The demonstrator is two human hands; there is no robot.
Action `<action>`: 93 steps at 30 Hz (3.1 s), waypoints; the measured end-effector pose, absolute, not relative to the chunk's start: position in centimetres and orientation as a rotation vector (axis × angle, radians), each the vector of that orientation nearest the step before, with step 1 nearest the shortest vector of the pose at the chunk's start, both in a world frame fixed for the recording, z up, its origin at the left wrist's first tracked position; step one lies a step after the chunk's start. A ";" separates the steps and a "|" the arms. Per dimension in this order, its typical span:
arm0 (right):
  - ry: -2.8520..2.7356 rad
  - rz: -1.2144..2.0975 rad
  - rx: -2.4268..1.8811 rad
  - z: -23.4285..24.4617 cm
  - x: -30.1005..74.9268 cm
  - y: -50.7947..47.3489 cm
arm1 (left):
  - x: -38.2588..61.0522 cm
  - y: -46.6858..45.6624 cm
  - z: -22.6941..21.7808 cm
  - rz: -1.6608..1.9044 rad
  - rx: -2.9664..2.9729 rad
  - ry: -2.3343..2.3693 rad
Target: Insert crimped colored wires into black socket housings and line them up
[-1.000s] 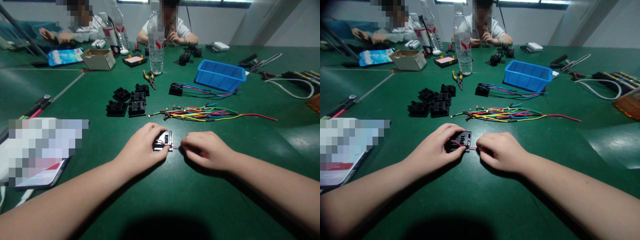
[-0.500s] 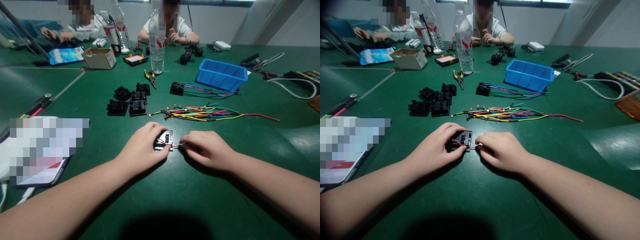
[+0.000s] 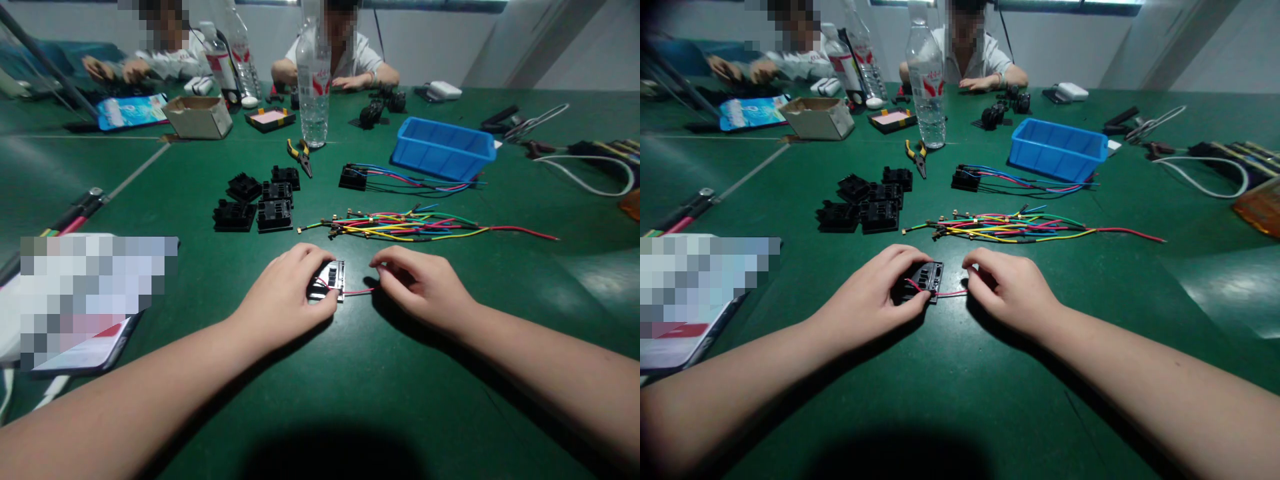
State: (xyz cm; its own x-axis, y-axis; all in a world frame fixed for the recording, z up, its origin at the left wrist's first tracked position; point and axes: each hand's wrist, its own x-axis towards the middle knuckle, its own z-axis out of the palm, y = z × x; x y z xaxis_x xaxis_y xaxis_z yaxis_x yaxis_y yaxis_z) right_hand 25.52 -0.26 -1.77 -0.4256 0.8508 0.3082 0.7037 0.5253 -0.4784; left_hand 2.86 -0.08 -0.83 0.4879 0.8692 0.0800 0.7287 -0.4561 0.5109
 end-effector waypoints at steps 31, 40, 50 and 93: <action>-2.159 0.697 -1.314 -2.1 25.8 0.4 | 2.9 0.1 -0.9 0.457 2.325 1.322; -2.537 0.419 -1.298 -2.0 25.4 -0.1 | 2.9 0.1 -0.9 0.483 2.295 1.321; -2.494 0.522 -1.278 -2.0 25.4 -0.1 | 3.0 0.2 -0.8 0.476 2.289 1.326; -2.113 -0.162 -1.420 -2.4 31.1 5.0 | 2.6 0.3 -0.7 0.483 2.190 1.267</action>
State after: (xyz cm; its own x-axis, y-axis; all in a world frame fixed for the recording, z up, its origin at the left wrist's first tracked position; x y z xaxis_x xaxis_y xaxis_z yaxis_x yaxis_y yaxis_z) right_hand 31.10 4.96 -2.42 -0.2635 0.8087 0.5259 0.8794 0.4254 -0.2136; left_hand 2.60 0.30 -0.65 0.4891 0.8717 0.0299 0.6707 -0.3978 0.6261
